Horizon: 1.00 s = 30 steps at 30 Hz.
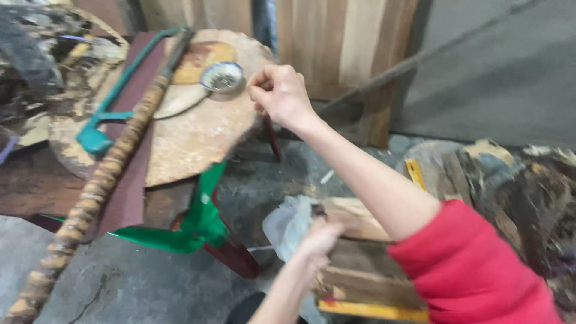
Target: The person assembles a small wooden basket by arranging planks into a circular frame and securing them with a hammer. They repeatedly tap the planks to tighten the fit and adjust the structure.
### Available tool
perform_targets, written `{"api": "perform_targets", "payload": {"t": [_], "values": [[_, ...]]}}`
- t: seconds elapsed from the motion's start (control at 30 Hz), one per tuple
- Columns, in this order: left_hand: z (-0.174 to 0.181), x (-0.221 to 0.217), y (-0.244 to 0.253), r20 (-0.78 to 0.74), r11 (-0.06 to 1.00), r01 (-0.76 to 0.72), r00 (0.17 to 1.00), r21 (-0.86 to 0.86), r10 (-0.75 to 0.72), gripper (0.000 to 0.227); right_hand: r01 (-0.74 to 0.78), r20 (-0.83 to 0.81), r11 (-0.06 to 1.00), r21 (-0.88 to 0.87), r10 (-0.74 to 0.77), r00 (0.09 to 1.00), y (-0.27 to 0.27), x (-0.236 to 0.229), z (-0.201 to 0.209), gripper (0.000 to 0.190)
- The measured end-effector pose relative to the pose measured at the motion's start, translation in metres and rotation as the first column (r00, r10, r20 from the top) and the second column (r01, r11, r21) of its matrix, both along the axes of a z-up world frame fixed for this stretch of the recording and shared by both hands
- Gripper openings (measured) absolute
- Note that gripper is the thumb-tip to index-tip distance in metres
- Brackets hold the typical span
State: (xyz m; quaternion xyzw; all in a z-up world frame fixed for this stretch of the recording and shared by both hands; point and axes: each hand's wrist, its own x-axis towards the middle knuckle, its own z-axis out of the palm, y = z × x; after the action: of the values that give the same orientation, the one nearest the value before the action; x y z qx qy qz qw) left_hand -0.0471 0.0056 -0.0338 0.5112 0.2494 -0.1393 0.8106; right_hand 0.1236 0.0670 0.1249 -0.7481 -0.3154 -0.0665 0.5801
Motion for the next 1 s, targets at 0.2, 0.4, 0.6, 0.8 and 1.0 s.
{"api": "perform_targets", "payload": {"t": [0.2, 0.4, 0.6, 0.8, 1.0], "values": [[-0.022, 0.009, -0.011, -0.098, 0.849, 0.244, 0.97, 0.468, -0.224, 0.024, 0.223, 0.13, 0.974, -0.047, -0.216, 0.968, 0.095, 0.082, -0.005, 0.01], [-0.037, 0.011, -0.037, 0.078, 0.982, 0.158, 0.983, 0.099, -0.166, 0.03, 0.275, -0.035, 0.934, -0.227, -0.29, 0.956, 0.104, 0.084, 0.008, 0.012], [-0.014, 0.01, -0.029, 0.115, 0.971, 0.15, 0.985, -0.186, -0.13, 0.046, 0.041, 0.156, 0.977, -0.21, -0.008, 0.988, 0.015, 0.103, 0.027, 0.016], [-0.048, 0.015, -0.024, 0.121, 0.985, 0.149, 0.983, -0.084, -0.138, 0.047, 0.199, 0.317, 0.825, -0.53, -0.025, 0.948, -0.249, -0.049, 0.062, 0.015], [0.004, 0.005, 0.009, 0.008, 0.983, 0.164, 0.986, 0.08, -0.165, 0.043, 0.513, 0.329, 0.216, -0.831, -0.553, 0.766, -0.581, -0.066, -0.247, 0.021]]}}
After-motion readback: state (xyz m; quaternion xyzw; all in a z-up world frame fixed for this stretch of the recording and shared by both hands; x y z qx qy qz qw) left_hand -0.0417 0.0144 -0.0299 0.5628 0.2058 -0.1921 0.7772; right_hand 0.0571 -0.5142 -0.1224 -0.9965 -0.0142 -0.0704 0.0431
